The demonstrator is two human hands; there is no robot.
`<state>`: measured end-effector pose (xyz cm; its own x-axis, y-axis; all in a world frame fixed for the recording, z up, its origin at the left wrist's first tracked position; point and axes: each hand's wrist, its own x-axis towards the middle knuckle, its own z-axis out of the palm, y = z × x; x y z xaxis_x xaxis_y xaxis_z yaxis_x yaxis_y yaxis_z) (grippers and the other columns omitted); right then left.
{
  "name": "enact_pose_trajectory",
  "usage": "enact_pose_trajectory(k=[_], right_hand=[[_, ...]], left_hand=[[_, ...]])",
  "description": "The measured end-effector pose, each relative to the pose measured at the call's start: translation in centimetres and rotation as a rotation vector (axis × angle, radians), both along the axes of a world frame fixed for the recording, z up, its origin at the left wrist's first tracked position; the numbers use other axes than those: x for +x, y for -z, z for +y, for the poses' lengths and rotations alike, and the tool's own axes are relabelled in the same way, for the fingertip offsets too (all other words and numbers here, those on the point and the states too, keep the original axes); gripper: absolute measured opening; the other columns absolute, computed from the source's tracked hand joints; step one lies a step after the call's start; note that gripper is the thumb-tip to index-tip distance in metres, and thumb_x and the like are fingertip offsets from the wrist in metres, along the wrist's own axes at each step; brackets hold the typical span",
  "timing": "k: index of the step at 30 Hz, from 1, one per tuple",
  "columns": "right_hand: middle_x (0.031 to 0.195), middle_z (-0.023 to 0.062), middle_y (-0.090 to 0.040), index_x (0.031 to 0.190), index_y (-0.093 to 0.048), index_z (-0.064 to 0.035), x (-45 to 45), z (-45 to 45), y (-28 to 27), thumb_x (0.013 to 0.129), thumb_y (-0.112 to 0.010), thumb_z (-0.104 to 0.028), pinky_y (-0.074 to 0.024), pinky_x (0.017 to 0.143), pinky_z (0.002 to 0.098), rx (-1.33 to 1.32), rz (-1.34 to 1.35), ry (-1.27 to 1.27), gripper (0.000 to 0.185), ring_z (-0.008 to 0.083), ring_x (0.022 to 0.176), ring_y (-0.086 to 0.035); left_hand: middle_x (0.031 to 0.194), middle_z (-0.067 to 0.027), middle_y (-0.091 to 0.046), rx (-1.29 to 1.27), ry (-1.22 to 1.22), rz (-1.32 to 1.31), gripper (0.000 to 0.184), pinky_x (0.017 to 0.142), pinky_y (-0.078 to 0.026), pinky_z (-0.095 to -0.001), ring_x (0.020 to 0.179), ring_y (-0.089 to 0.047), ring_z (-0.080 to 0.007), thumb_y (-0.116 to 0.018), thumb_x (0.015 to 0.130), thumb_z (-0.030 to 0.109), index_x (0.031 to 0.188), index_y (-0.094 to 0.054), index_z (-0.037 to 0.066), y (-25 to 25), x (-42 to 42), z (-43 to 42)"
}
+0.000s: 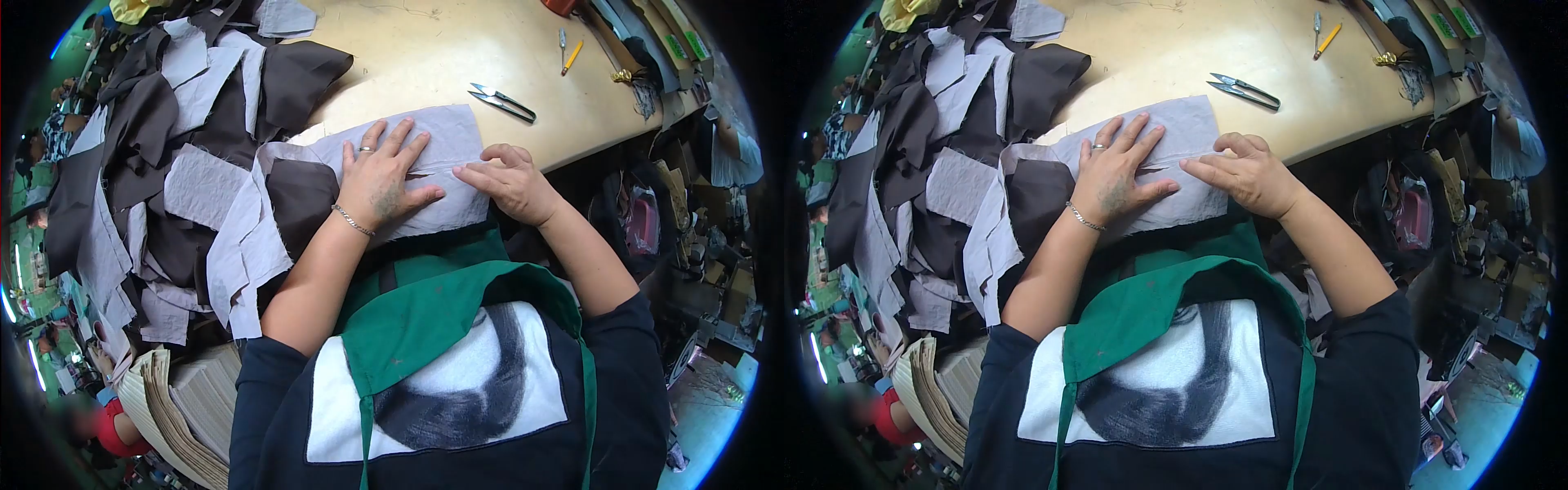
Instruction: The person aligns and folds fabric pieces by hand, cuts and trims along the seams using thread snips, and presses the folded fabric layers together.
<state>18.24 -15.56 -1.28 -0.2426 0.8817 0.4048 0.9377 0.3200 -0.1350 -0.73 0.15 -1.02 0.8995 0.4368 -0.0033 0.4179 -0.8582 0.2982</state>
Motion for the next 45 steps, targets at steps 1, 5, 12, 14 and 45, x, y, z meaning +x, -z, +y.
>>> enact_pose_trajectory(k=[1, 5, 12, 14, 45], right_hand=[[0.094, 0.0015, -0.063, 0.128, -0.056, -0.0195, 0.3, -0.1, 0.0, 0.076, -0.064, -0.006, -0.0447, 0.082, 0.0346, -0.027, 0.064, 0.029, 0.054, 0.022, 0.093, -0.056], [0.085, 0.0017, -0.062, 0.117, -0.059, -0.0119, 0.1, -0.5, -0.2, 0.079, -0.066, -0.002, -0.0464, 0.073, 0.0285, -0.016, 0.474, 0.249, 0.04, 0.0169, 0.085, -0.057], [0.072, -0.0013, -0.051, 0.087, -0.046, -0.0052, -6.4, -3.7, 3.3, 0.08, -0.077, -0.016, -0.0449, 0.058, 0.0231, -0.227, 1.528, 0.728, 0.033, 0.0071, 0.066, -0.049], [0.075, -0.0016, -0.05, 0.089, -0.046, -0.0052, -7.9, -2.6, 4.1, 0.081, -0.075, -0.012, -0.0442, 0.059, 0.0235, -0.005, 1.654, 0.618, 0.031, 0.0066, 0.068, -0.048], [0.087, 0.0053, -0.059, 0.103, -0.06, -0.0044, -7.3, -4.5, 4.0, 0.079, -0.062, 0.003, -0.0492, 0.07, 0.0274, 0.214, 1.231, 0.728, 0.026, 0.0178, 0.081, -0.06]], left_hand=[[0.149, -0.0035, -0.035, -0.002, -0.002, 0.006, 0.082, 0.1, -0.025, -0.0701, 0.137, -0.028, -0.035, -0.069, 0.066, 0.063, 0.136, -0.048, 0.025, 0.0, 0.0, 0.0], [0.149, -0.0034, -0.034, 0.003, -0.007, 0.005, 0.082, 0.101, -0.025, -0.0696, 0.137, -0.027, -0.0344, -0.069, 0.067, 0.063, 0.137, -0.048, 0.025, 0.1, 0.0, -0.1], [0.15, -0.0035, -0.034, 0.039, 0.005, 0.015, 0.082, 0.1, -0.026, -0.0694, 0.137, -0.028, -0.0342, -0.067, 0.069, 0.064, 0.138, -0.047, 0.024, 0.1, 0.0, -0.1], [0.15, -0.0036, -0.034, 0.045, 0.01, 0.016, 0.081, 0.099, -0.026, -0.0696, 0.137, -0.028, -0.0342, -0.066, 0.07, 0.064, 0.138, -0.046, 0.024, 0.1, 0.1, -0.1], [0.152, -0.008, -0.03, 0.062, 0.026, 0.11, 0.086, 0.1, -0.027, -0.0682, 0.139, -0.026, -0.0359, -0.062, 0.072, 0.068, 0.14, -0.043, 0.02, -0.8, -0.2, -0.4]])
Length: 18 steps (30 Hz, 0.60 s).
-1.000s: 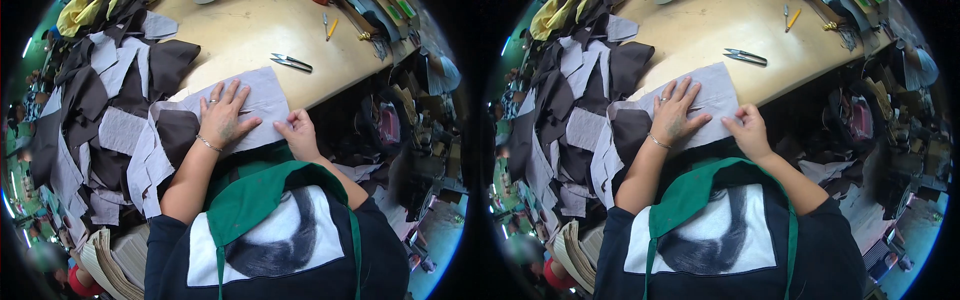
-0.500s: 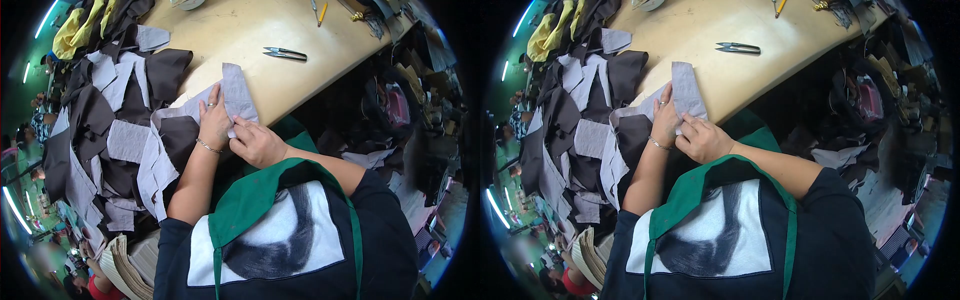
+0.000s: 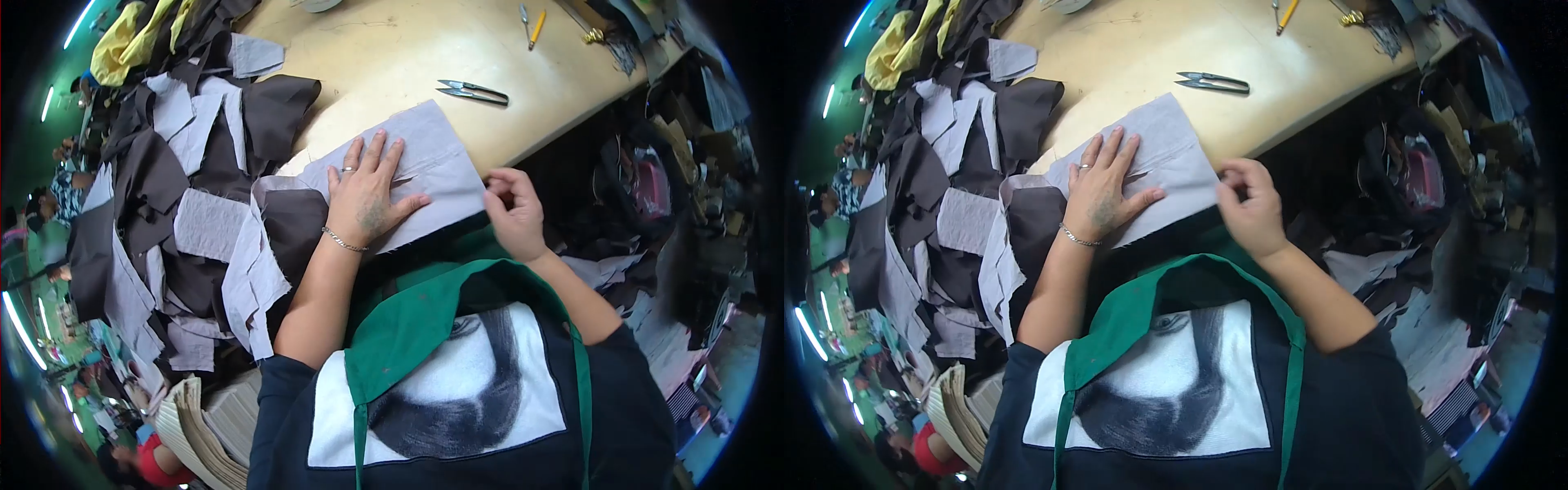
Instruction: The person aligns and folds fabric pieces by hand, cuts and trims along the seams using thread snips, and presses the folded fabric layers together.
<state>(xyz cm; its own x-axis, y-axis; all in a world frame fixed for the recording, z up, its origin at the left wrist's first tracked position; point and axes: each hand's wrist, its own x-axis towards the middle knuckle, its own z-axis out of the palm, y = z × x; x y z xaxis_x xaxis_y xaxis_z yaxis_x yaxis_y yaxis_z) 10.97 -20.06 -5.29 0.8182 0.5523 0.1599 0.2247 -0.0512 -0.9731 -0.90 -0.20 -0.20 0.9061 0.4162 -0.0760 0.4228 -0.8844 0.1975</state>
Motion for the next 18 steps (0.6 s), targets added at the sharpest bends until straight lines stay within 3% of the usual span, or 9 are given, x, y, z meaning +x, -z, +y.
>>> enact_pose_trajectory(k=[2, 4, 6, 8, 11, 15, 18], right_hand=[[0.088, 0.0047, -0.06, 0.105, -0.06, -0.0045, 1.6, -2.5, 1.3, 0.083, -0.062, 0.0, -0.0476, 0.069, 0.0255, -0.07, 0.23, 0.085, 0.022, 0.0129, 0.083, -0.058], [0.088, 0.0051, -0.06, 0.105, -0.06, -0.0031, 3.0, -2.6, 0.2, 0.083, -0.061, 0.002, -0.0473, 0.07, 0.0246, -0.151, -0.127, 0.137, 0.023, 0.0126, 0.08, -0.057], [0.086, 0.0096, -0.061, 0.098, -0.061, -0.0026, 4.3, -0.6, -3.2, 0.078, -0.064, 0.005, -0.0478, 0.072, 0.0313, -0.09, -0.59, -0.116, 0.022, 0.024, 0.08, -0.059], [0.084, 0.0118, -0.061, 0.096, -0.061, -0.0024, 4.5, 2.2, -5.2, 0.074, -0.064, 0.006, -0.0482, 0.073, 0.036, -0.051, -0.62, -0.514, 0.024, 0.0292, 0.081, -0.058], [0.083, 0.0111, -0.062, 0.096, -0.062, -0.0027, 4.6, 5.9, -5.3, 0.072, -0.063, 0.006, -0.0486, 0.073, 0.0366, -0.065, -0.737, -0.743, 0.025, 0.0282, 0.08, -0.059], [0.082, 0.0098, -0.062, 0.097, -0.063, -0.0033, 5.6, 6.6, -3.7, 0.074, -0.061, 0.007, -0.0491, 0.074, 0.0359, -0.108, -0.587, -0.774, 0.025, 0.0272, 0.08, -0.059], [0.082, 0.0095, -0.063, 0.099, -0.063, -0.0035, 5.7, 6.5, -3.6, 0.072, -0.062, 0.007, -0.0495, 0.074, 0.0357, -0.128, -0.63, -0.793, 0.028, 0.0267, 0.08, -0.059]], left_hand=[[0.152, -0.0079, -0.03, -0.023, -0.015, 0.004, 0.087, 0.1, -0.027, -0.0683, 0.139, -0.026, -0.0361, -0.062, 0.071, 0.068, 0.14, -0.042, 0.02, -0.2, 0.0, -0.3], [0.151, -0.0073, -0.03, -0.039, 0.002, -0.021, 0.089, 0.1, -0.026, -0.0687, 0.139, -0.025, -0.0365, -0.064, 0.069, 0.067, 0.141, -0.042, 0.021, 0.0, 0.1, -0.5], [0.151, -0.0071, -0.03, -0.056, 0.034, -0.036, 0.089, 0.1, -0.026, -0.0689, 0.139, -0.025, -0.0366, -0.066, 0.069, 0.066, 0.141, -0.041, 0.021, 0.0, 0.3, -0.6], [0.151, -0.0067, -0.031, -0.076, 0.057, -0.069, 0.088, 0.101, -0.026, -0.0689, 0.139, -0.026, -0.0359, -0.067, 0.068, 0.065, 0.14, -0.042, 0.021, 0.2, 0.8, -1.1], [0.15, -0.0061, -0.033, -0.1, 0.07, -0.117, 0.086, 0.101, -0.026, -0.0688, 0.138, -0.027, -0.0348, -0.068, 0.068, 0.063, 0.139, -0.044, 0.02, 0.4, 0.7, -1.1], [0.149, -0.0046, -0.035, -0.108, 0.043, -0.117, 0.083, 0.1, -0.026, -0.0705, 0.138, -0.029, -0.0333, -0.07, 0.068, 0.062, 0.137, -0.047, 0.023, 0.3, -0.6, -0.1], [0.149, -0.0025, -0.035, -0.028, -0.015, -0.012, 0.08, 0.098, -0.024, -0.0735, 0.138, -0.03, -0.033, -0.07, 0.067, 0.061, 0.136, -0.048, 0.028, -0.9, -1.7, 0.4]])
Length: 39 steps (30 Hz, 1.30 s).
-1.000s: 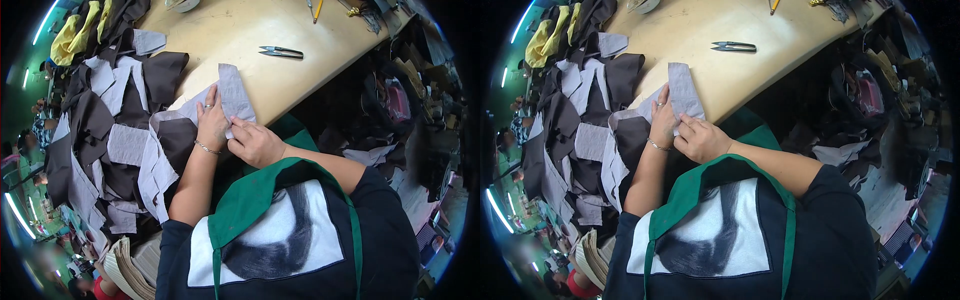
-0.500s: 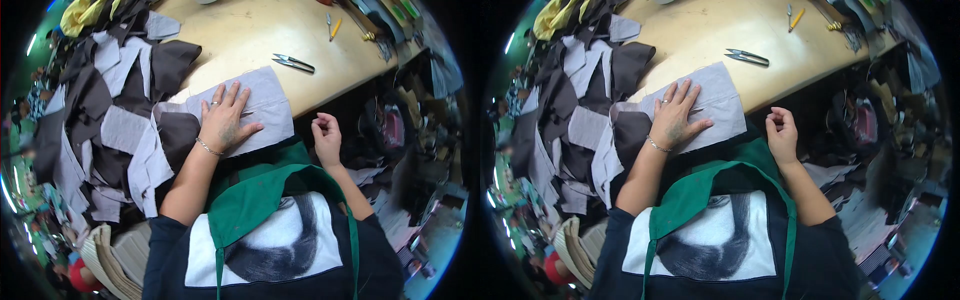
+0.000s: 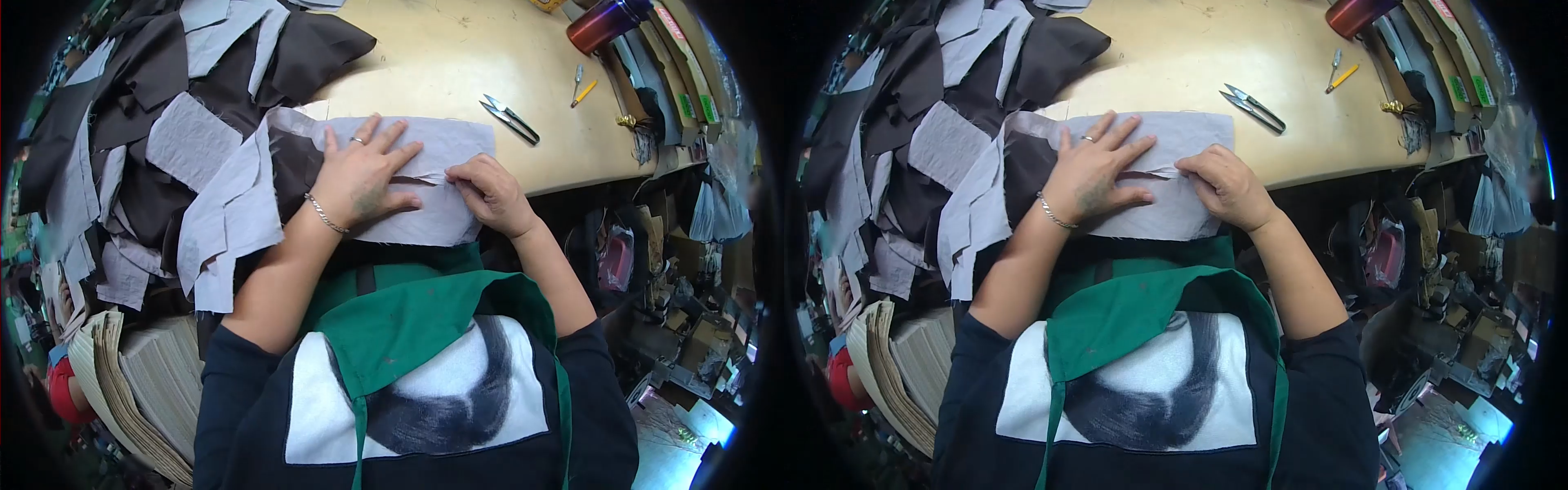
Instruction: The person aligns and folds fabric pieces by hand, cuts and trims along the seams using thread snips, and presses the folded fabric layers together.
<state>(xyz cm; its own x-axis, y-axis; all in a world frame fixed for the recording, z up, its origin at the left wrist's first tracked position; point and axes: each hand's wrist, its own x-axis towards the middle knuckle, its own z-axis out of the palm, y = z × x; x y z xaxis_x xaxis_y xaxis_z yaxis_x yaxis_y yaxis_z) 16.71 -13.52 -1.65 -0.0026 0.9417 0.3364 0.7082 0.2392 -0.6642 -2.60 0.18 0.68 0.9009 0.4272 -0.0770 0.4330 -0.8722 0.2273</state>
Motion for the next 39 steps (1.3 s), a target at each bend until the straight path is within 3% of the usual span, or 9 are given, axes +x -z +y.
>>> enact_pose_trajectory(k=[1, 9, 18, 24, 39], right_hand=[[0.082, 0.0091, -0.063, 0.1, -0.064, -0.0039, 0.0, -0.1, 0.1, 0.071, -0.062, 0.007, -0.0496, 0.074, 0.0355, 0.027, -0.02, -0.019, 0.031, 0.0263, 0.08, -0.059], [0.084, 0.0053, -0.064, 0.11, -0.065, -0.0071, -0.5, 0.6, -0.1, 0.066, -0.063, 0.007, -0.0501, 0.076, 0.0346, 0.03, -0.048, -0.089, 0.046, 0.0238, 0.08, -0.059], [0.09, 0.0001, -0.065, 0.121, -0.061, -0.0191, -0.5, 1.7, -0.5, 0.072, -0.06, -0.001, -0.047, 0.073, 0.0368, -0.075, -0.187, -0.131, 0.053, 0.0218, 0.087, -0.058], [0.091, -0.0049, -0.067, 0.121, -0.061, -0.0223, -0.2, 1.2, -1.0, 0.072, -0.06, -0.005, -0.0462, 0.075, 0.0365, -0.049, -0.341, -0.112, 0.052, 0.0209, 0.088, -0.058], [0.094, -0.006, -0.068, 0.122, -0.061, -0.0237, -1.0, 1.3, -0.7, 0.07, -0.062, -0.001, -0.0462, 0.081, 0.0391, -0.016, -0.269, -0.098, 0.057, 0.0231, 0.093, -0.058]], left_hand=[[0.15, -0.0008, -0.034, 0.021, -0.016, 0.021, 0.078, 0.097, -0.023, -0.0757, 0.138, -0.029, -0.0323, -0.071, 0.066, 0.06, 0.136, -0.048, 0.032, 0.0, 0.0, 0.0], [0.151, -0.0009, -0.031, -0.023, -0.028, 0.009, 0.08, 0.097, -0.024, -0.0751, 0.139, -0.026, -0.0321, -0.073, 0.065, 0.058, 0.137, -0.047, 0.032, 0.0, 0.0, 0.2], [0.151, -0.002, -0.03, -0.048, -0.019, -0.023, 0.081, 0.097, -0.028, -0.0728, 0.139, -0.025, -0.0338, -0.074, 0.065, 0.057, 0.137, -0.047, 0.031, 0.3, 0.0, 0.2], [0.152, -0.0024, -0.03, -0.052, -0.015, -0.034, 0.081, 0.097, -0.029, -0.072, 0.14, -0.025, -0.0339, -0.074, 0.065, 0.057, 0.137, -0.047, 0.03, 0.6, -0.1, 0.3], [0.152, -0.0032, -0.029, -0.065, -0.015, -0.031, 0.081, 0.098, -0.028, -0.0721, 0.14, -0.024, -0.035, -0.073, 0.065, 0.058, 0.137, -0.046, 0.031, 0.7, -0.1, 0.4]])
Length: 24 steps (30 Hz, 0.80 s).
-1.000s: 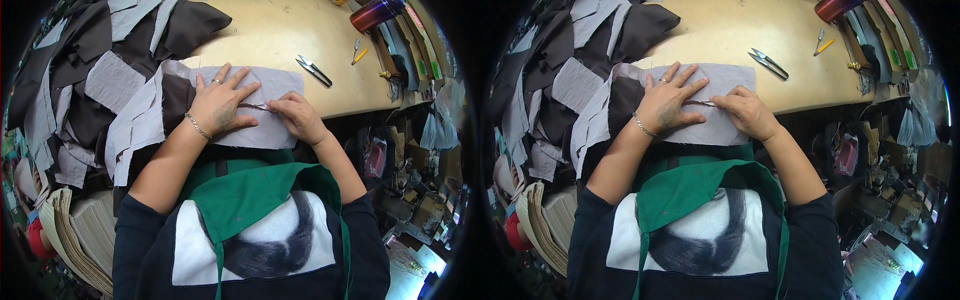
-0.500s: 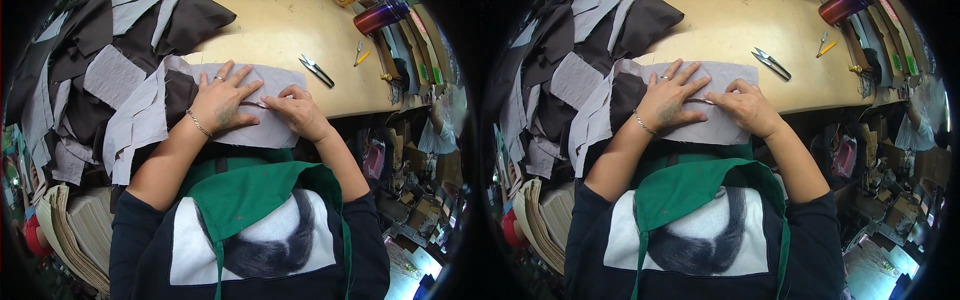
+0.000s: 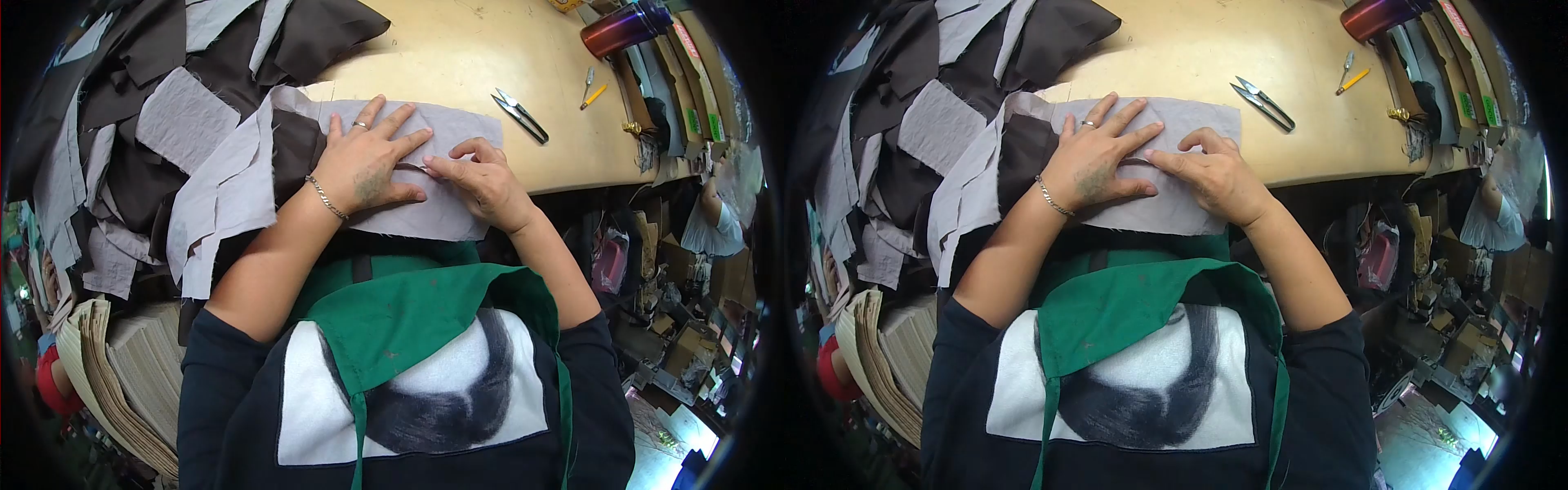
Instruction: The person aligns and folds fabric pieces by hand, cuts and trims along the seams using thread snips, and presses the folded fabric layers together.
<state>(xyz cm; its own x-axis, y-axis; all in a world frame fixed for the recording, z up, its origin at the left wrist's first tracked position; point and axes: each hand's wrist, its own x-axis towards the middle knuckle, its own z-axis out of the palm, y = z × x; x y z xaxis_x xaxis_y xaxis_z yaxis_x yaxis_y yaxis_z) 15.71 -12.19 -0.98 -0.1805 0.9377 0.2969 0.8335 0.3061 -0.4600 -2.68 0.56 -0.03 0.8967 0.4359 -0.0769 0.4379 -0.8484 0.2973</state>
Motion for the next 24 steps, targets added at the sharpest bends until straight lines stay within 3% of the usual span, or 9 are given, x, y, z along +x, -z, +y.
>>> enact_pose_trajectory(k=[12, 24], right_hand=[[0.099, -0.0055, -0.07, 0.131, -0.052, -0.0231, -0.8, 1.5, 0.7, 0.072, -0.061, -0.001, -0.0437, 0.085, 0.0402, -0.048, 0.179, -0.022, 0.064, 0.0226, 0.097, -0.055], [0.102, -0.0056, -0.068, 0.133, -0.051, -0.0268, 0.1, 0.3, 0.4, 0.073, -0.06, -0.001, -0.0429, 0.086, 0.0422, -0.054, -0.074, -0.014, 0.066, 0.0254, 0.105, -0.054]], left_hand=[[0.151, -0.003, -0.03, 0.009, 0.01, -0.02, 0.083, 0.098, -0.027, -0.0727, 0.14, -0.024, -0.0349, -0.073, 0.065, 0.059, 0.138, -0.046, 0.032, 0.3, -0.1, 0.0], [0.151, -0.0029, -0.03, -0.001, 0.004, -0.004, 0.082, 0.098, -0.028, -0.0723, 0.14, -0.024, -0.0346, -0.074, 0.065, 0.058, 0.137, -0.046, 0.031, 0.0, 0.0, 0.0]])
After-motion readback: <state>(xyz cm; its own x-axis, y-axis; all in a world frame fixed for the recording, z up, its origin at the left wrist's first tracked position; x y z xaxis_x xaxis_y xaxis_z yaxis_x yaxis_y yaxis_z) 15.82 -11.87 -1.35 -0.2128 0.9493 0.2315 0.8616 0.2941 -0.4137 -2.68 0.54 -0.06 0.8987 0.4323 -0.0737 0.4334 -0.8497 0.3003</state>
